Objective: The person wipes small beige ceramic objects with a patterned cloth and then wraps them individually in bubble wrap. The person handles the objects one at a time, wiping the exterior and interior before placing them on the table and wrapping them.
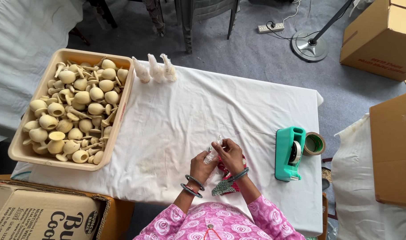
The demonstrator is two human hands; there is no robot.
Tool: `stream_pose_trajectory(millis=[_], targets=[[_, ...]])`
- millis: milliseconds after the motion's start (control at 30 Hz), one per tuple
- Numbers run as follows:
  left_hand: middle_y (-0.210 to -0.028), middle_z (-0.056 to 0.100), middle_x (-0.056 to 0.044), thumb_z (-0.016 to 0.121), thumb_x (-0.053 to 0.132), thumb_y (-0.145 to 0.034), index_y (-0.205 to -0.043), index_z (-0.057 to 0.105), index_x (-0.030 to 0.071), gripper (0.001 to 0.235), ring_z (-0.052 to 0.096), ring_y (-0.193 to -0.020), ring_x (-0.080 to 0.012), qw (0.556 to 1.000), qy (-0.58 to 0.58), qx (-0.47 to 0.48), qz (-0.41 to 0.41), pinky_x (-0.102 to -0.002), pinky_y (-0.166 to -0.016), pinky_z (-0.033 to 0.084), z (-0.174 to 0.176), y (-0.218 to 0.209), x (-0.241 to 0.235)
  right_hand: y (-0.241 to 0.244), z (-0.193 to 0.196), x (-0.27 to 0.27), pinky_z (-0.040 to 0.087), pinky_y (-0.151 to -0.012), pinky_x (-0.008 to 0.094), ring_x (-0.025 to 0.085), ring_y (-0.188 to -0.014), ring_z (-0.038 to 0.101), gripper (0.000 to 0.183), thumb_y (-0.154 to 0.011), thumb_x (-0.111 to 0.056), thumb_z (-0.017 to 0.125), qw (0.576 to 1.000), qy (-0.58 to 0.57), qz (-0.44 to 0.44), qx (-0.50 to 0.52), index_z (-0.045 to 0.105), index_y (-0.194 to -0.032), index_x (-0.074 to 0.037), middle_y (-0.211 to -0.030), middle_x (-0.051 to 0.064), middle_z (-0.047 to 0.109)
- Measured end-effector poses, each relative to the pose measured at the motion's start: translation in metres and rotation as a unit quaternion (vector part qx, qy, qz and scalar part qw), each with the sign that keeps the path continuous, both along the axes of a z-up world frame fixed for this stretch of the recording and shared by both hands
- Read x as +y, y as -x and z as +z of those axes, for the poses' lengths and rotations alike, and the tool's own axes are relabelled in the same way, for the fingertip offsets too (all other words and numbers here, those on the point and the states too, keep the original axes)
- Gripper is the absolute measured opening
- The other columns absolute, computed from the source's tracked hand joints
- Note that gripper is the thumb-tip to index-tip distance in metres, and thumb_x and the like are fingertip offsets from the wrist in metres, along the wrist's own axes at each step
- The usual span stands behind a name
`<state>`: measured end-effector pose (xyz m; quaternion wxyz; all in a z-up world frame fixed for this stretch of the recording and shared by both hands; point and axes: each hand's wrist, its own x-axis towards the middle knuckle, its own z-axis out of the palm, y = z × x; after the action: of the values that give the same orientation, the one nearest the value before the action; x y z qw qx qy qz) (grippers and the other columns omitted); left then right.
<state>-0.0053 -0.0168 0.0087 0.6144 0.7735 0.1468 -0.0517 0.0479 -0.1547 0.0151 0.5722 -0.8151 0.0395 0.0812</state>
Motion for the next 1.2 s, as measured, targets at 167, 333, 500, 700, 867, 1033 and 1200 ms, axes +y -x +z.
stream_pose_trajectory(millis=[167,333,500,700,867,1033,1200], targets=[[-0.081,0.075,-0.012,0.081,0.028,-0.084,-0.1,0.072,-0.005,0.038,0.071,-0.069,-0.0125,0.995,0.1,0.021,-0.016,-0.031,-0.062,0.058,-0.03,0.003,0.012,-0.007,-0.04,-0.011,0.042,-0.051,0.024,0.004,-0.058,0.052,0.032,-0.093,-0.023,0.081,0.978,-0.196,0.032,0.067,0.063,-0.074,-0.004,-0.066,-0.002,0.059],[-0.093,0.073,-0.011,0.08,0.022,-0.088,-0.115,0.066,-0.006,0.042,0.07,-0.071,-0.0128,0.89,0.445,0.081,-0.061,-0.029,-0.061,0.06,-0.018,0.007,0.016,-0.012,-0.02,-0.019,0.049,-0.055,0.023,0.004,-0.061,0.058,0.022,-0.091,-0.017,0.079,0.925,-0.339,0.079,0.149,0.066,-0.078,-0.007,-0.069,-0.003,0.064],[-0.085,0.07,-0.01,0.076,0.022,-0.091,-0.119,0.064,-0.002,0.039,0.069,-0.06,-0.0148,0.847,0.507,0.121,-0.103,-0.029,-0.053,0.06,-0.009,0.005,0.023,-0.009,-0.008,-0.015,0.054,-0.061,0.023,0.006,-0.065,0.064,0.017,-0.09,-0.021,0.074,0.882,-0.398,0.114,0.227,0.077,-0.093,-0.004,-0.077,0.001,0.073],[-0.085,0.07,-0.007,0.07,0.045,-0.093,-0.117,0.065,-0.001,0.052,0.068,-0.062,-0.0127,0.869,0.456,0.176,-0.077,-0.029,-0.054,0.06,-0.009,0.0,0.026,-0.003,-0.061,-0.012,0.048,-0.059,0.021,0.004,-0.066,0.059,0.014,-0.093,-0.013,0.08,0.911,-0.394,0.059,0.111,0.075,-0.089,-0.001,-0.077,-0.001,0.07],[-0.09,0.071,-0.004,0.073,0.045,-0.089,-0.118,0.065,0.002,0.053,0.069,-0.073,-0.0096,0.929,0.337,0.138,-0.069,-0.027,-0.063,0.061,-0.038,0.007,0.031,-0.002,-0.031,0.01,0.05,-0.059,0.022,0.005,-0.062,0.061,0.014,-0.088,-0.014,0.078,0.925,-0.367,-0.011,0.093,0.075,-0.085,-0.001,-0.075,0.0,0.072],[-0.089,0.071,-0.006,0.077,0.036,-0.087,-0.115,0.064,0.001,0.047,0.067,-0.071,-0.0109,0.967,0.223,0.087,-0.08,-0.027,-0.06,0.057,-0.017,0.008,0.038,-0.004,-0.047,0.021,0.041,-0.051,0.021,0.003,-0.056,0.053,0.019,-0.089,-0.017,0.081,0.944,-0.322,-0.048,0.06,0.073,-0.082,-0.002,-0.068,-0.003,0.066],[-0.094,0.07,-0.006,0.078,0.026,-0.09,-0.117,0.063,-0.002,0.042,0.066,-0.077,-0.0101,0.949,0.301,0.054,-0.079,-0.026,-0.066,0.056,-0.039,0.008,0.053,-0.009,-0.03,0.031,0.043,-0.051,0.02,0.002,-0.056,0.052,0.02,-0.09,-0.024,0.079,0.944,-0.303,-0.03,0.13,0.074,-0.086,-0.006,-0.069,-0.006,0.064]])
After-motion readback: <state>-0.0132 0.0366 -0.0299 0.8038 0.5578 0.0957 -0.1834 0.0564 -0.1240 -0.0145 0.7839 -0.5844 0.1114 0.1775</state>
